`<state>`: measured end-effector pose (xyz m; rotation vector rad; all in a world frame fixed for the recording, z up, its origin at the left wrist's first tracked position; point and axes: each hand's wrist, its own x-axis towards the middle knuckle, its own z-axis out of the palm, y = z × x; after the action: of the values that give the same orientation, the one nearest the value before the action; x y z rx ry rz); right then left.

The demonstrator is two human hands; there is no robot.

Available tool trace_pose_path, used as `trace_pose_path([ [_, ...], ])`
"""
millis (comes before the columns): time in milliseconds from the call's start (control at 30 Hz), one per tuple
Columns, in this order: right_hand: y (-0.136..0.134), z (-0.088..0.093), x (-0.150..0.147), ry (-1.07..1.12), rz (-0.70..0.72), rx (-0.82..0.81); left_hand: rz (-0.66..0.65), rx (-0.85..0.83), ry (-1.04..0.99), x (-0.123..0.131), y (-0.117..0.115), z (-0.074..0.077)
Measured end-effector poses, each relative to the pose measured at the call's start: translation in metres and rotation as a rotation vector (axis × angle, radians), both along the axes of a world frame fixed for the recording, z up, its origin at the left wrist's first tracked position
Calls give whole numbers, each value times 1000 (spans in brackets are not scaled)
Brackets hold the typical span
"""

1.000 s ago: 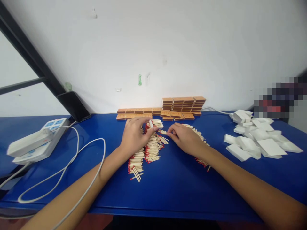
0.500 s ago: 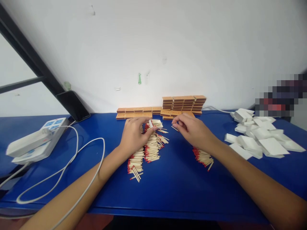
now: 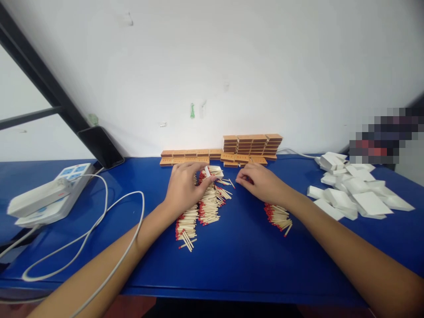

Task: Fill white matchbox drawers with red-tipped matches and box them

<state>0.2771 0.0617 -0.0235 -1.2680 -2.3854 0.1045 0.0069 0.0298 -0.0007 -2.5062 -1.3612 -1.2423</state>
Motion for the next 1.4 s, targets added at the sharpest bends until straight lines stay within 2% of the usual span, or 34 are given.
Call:
trace_pose_path([
  [233, 8, -1, -13, 67, 109, -44, -3, 16, 12, -1, 0, 0],
  [433, 4, -6, -25, 71, 65, 18, -5, 10, -3, -1, 1, 0],
  [767, -1, -6, -18, 62, 83, -7, -9, 16, 11, -1, -1, 0],
  [1400, 2, -5, -27, -81, 16, 44, -10, 33, 26, 0, 1, -2],
])
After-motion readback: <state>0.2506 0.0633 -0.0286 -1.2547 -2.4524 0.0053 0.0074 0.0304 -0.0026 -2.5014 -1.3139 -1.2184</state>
